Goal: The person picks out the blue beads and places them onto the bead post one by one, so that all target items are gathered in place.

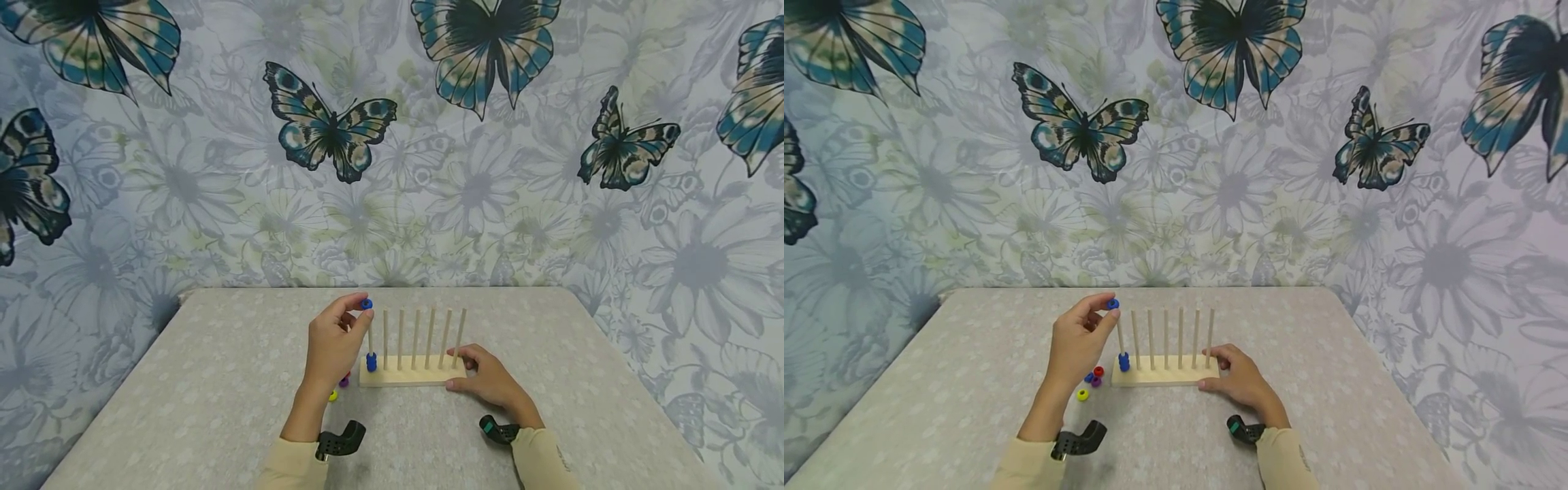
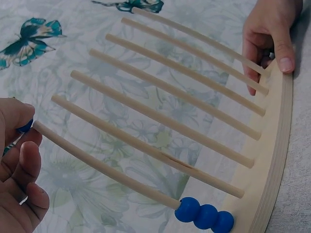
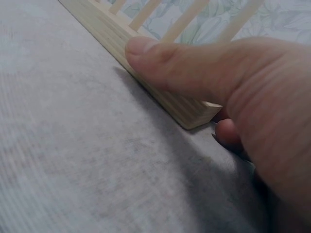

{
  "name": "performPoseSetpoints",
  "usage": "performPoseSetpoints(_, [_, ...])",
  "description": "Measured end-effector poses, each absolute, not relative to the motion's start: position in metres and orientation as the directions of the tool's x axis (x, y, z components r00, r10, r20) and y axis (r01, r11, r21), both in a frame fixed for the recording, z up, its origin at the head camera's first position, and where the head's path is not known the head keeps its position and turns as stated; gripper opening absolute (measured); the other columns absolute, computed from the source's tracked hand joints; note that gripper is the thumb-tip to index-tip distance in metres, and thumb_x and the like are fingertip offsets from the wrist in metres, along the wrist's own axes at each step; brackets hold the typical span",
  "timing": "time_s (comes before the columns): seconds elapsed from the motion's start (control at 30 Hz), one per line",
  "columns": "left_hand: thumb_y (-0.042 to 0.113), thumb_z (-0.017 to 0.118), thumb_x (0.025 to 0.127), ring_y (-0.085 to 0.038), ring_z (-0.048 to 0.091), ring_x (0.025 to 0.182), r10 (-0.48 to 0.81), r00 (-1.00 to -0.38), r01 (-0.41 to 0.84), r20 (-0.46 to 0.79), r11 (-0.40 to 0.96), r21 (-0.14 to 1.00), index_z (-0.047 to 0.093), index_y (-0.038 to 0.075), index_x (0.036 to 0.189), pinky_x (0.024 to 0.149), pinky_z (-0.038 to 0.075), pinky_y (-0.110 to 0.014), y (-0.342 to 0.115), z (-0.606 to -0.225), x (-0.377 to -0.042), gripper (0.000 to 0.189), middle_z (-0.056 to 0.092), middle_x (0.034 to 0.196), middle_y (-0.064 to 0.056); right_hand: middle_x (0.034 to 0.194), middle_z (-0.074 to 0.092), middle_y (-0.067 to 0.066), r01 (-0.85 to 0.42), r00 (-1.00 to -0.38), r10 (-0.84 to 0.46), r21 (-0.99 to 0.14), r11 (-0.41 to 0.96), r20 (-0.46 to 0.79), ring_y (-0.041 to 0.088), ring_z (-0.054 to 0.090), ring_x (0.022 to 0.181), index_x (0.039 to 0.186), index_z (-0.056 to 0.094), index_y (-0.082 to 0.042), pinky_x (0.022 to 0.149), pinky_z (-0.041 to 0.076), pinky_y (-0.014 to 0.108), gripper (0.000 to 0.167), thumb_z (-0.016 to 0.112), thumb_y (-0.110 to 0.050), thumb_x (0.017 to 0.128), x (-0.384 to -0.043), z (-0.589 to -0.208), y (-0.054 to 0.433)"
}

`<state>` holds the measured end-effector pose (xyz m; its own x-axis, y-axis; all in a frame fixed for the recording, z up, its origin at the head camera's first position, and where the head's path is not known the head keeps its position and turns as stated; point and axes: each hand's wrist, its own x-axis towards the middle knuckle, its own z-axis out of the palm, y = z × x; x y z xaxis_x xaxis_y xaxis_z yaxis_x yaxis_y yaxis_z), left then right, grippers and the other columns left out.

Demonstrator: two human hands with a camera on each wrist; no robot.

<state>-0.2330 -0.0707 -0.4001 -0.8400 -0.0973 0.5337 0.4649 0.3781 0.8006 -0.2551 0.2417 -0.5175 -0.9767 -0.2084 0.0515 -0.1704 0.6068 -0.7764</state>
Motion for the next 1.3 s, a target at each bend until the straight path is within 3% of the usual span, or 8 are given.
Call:
performPoseSetpoints(0.73, [0.025, 0.073, 0.092, -0.011, 0.059, 0.07, -0.069, -0.858, 0.437, 0.508, 0.421, 0.795, 0.072, 0.026, 0.115, 0.049, 0.043, -0.025, -0.0743, -0.4063, -0.2363, 0.023, 0.072, 0.1, 0.01, 0.119, 0.062, -0.006, -0.174, -0.972, -0.232, -0.791, 0.587, 0.042, 0.015, 0.05, 0.099, 0.128, 0.064, -0.03, 0.089, 0.042, 0.032, 0.062, 0.089, -0.042, 0.073, -0.2553, -0.5147, 0.2404])
performPoseSetpoints(1.3, [0.028, 0.072, 0.094, -0.011, 0.06, 0.072, -0.039, -0.875, 0.415, 0.482, 0.452, 0.79, 0.072, 0.026, 0.115, 0.051, 0.044, -0.025, -0.0737, -0.4067, -0.2376, 0.022, 0.071, 0.1, 0.009, 0.119, 0.062, -0.007, -0.177, -0.974, -0.219, -0.774, 0.608, 0.051, 0.016, 0.049, 0.098, 0.127, 0.065, -0.031, 0.089, 0.041, 0.034, 0.061, 0.089, -0.043, 0.072, -0.2553, -0.5177, 0.2424])
